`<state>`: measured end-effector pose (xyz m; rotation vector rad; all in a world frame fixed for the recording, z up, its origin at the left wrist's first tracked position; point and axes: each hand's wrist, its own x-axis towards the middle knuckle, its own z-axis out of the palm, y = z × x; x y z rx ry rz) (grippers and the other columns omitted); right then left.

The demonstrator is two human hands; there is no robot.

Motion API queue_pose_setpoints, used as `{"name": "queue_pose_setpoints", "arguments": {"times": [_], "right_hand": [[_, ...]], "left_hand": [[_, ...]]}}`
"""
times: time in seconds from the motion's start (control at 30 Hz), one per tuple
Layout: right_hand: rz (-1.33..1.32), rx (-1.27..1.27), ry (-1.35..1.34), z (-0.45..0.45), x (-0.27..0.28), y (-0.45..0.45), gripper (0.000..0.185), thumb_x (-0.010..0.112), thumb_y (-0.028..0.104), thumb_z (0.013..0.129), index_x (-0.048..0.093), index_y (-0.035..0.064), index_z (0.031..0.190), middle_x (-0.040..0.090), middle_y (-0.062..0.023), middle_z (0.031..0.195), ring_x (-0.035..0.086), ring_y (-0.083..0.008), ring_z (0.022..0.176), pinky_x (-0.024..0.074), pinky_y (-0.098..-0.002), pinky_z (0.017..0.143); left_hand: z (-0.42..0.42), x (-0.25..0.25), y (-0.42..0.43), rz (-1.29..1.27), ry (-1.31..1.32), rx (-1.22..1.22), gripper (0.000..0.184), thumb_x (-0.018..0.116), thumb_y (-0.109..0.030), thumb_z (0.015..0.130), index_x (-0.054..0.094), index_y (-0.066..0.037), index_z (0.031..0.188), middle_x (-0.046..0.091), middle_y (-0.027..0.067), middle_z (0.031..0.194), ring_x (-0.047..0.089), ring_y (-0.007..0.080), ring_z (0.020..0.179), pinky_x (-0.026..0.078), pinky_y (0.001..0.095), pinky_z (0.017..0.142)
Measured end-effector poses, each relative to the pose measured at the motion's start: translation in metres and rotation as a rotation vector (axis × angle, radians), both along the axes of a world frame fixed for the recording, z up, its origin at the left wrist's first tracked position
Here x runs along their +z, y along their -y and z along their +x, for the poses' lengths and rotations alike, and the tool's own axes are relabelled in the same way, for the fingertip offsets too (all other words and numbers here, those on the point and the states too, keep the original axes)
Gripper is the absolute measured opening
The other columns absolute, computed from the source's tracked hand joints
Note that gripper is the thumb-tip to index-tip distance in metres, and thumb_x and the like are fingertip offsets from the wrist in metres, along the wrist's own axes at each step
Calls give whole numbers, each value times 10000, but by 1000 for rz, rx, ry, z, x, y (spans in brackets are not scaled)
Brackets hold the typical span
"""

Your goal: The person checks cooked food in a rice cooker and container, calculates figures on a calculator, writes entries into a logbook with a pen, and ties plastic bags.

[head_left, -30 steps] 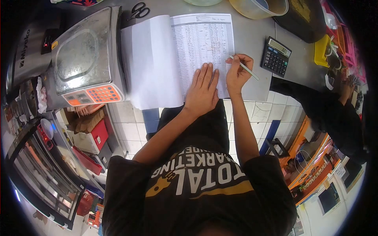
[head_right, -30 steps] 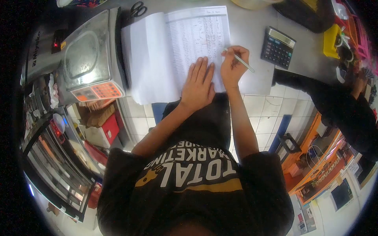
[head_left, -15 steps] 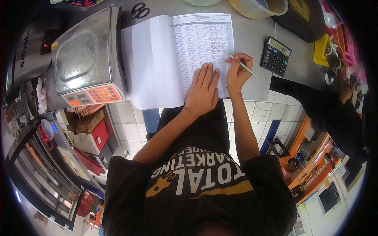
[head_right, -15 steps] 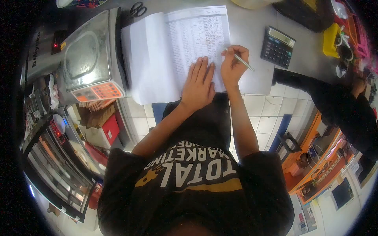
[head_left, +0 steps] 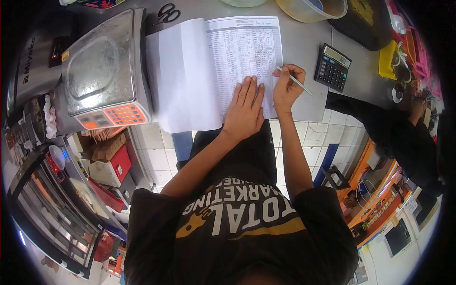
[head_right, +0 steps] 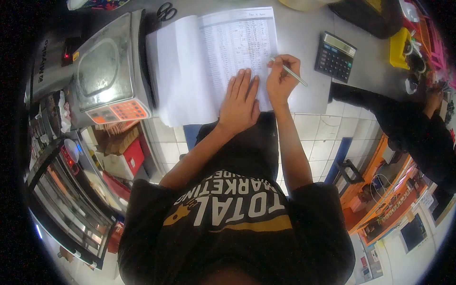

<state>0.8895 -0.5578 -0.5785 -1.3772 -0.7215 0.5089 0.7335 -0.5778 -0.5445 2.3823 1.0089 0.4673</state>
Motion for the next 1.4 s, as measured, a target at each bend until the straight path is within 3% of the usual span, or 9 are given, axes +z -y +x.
{"name": "queue_pose_setpoints", "arguments": {"times": [0.43,0.73,0.8,1.0,1.27,1.33,1.37,1.4], "right_hand": [[-14,-1,29,1,1,1,113,601,66,1027,527,-5,1073,600,-71,900,644,-133,772,521,-254,714],[14,-10,-42,1,3,1,97,588,61,1033,533,-8,1074,608,-71,905,646,-138,758,518,-257,708],[-3,5,-38,4,4,3,92,578,65,1040,534,-8,1074,609,-75,915,646,-140,757,519,-259,710],[-69,30,-155,14,8,14,149,534,142,1076,547,-5,1058,621,-84,920,649,-153,731,538,-286,695],[-176,17,-259,22,25,31,204,512,181,1092,580,-9,1062,654,-90,938,685,-176,743,559,-297,689],[-210,87,48,21,30,40,152,556,126,1059,610,-17,1059,675,-119,953,693,-200,737,559,-312,687],[-211,87,51,23,32,45,152,556,126,1059,610,-17,1059,675,-119,953,693,-200,737,559,-312,687],[-261,132,349,28,33,51,123,589,90,1021,628,-18,1065,671,-135,953,696,-225,745,559,-330,693]], "left_hand": [[0,-2,1,0,33,2,653,582,-165,880,450,78,1472,359,327,1568,329,479,1482,271,590,1214],[-5,8,9,-41,62,-90,627,609,-186,890,479,100,1433,402,306,1548,348,438,1484,263,542,1238],[-5,7,12,-50,87,-163,653,676,-141,848,484,75,1433,411,279,1552,381,411,1472,294,528,1229],[-6,-6,23,70,108,-290,514,614,-109,869,568,92,1340,530,222,1473,445,335,1446,335,468,1226],[-8,-3,27,22,169,-368,454,624,-88,838,621,79,1260,576,201,1425,498,330,1399,365,457,1216],[-11,0,28,3,193,-382,439,634,-86,827,632,77,1234,586,201,1410,507,328,1389,371,455,1212],[-12,3,28,-13,187,-395,423,645,-78,812,654,72,1208,611,189,1379,527,320,1370,398,449,1193],[-14,7,27,-29,181,-408,409,655,-70,797,676,67,1181,637,177,1349,548,312,1350,425,443,1173]]}}
